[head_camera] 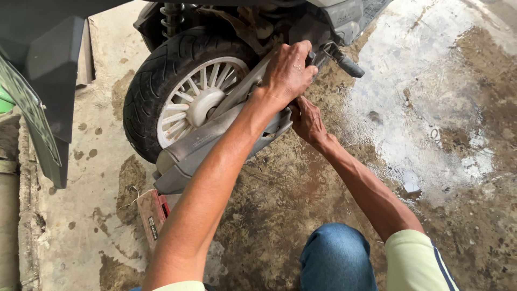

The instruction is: The person washes their hands, retrieves a tool kit, and uses a hex wrench to loosen and remove bolts from the rear engine cover of a motorcycle. The person works on the motorcycle's rear wheel area, removing the cover to access internal components.

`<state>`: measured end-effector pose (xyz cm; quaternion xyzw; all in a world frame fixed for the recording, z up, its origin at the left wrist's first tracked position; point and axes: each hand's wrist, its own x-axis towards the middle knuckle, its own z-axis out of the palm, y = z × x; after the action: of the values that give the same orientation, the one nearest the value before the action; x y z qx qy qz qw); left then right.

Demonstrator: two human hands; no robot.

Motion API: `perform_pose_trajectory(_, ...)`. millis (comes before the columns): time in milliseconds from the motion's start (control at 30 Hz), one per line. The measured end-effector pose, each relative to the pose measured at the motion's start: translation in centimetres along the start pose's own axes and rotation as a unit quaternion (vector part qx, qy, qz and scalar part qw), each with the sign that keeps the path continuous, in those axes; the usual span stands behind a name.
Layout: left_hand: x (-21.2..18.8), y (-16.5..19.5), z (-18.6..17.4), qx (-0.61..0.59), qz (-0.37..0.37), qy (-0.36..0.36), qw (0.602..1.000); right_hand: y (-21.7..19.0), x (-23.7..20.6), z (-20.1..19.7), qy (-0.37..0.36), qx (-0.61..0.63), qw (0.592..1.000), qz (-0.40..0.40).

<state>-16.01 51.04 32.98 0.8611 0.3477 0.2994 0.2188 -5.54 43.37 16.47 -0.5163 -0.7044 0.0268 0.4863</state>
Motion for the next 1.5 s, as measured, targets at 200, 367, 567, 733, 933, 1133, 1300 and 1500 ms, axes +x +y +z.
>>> perform_pose_trajectory(200, 0.7, -0.7, 2.4, -0.071, 0.071, 0.111, 0.989, 0.0, 0.8, -0.2, -0.012, 0.044, 0.999, 0.023)
perform_pose_trajectory(367, 0.8, -1.4, 3.8, -0.048, 0.057, 0.098, 0.992, 0.6, 0.6, 0.3, -0.014, 0.036, 0.999, -0.004)
perform_pose_trajectory(567, 1.3, -2.5, 2.3, 0.003, 0.092, 0.180, 0.979, 1.3, 0.5, 0.8, -0.029, 0.018, 0.999, 0.004)
perform_pose_trajectory(733, 0.8, -2.0, 1.8, -0.070, 0.010, 0.055, 0.996, 0.6, 0.9, 0.3, -0.040, 0.047, 0.998, 0.026)
perform_pose_trajectory(933, -1.8, -3.4, 0.8, -0.064, 0.092, 0.107, 0.988, 0.3, 0.8, 0.0, -0.091, 0.013, 0.995, 0.027)
perform_pose_trajectory(1133, -0.1, -2.3, 2.4, -0.023, 0.036, 0.093, 0.995, 1.6, 1.0, 0.6, -0.108, -0.009, 0.988, 0.110)
perform_pose_trajectory(1300, 1.6, -2.3, 2.7, -0.054, 0.024, 0.069, 0.996, 1.7, 1.7, 0.0, -0.072, 0.036, 0.996, 0.026)
perform_pose_trajectory(1500, 1.7, -3.5, 2.8, -0.065, 0.085, 0.091, 0.990, 1.0, 2.9, -0.6, -0.115, 0.010, 0.993, 0.029)
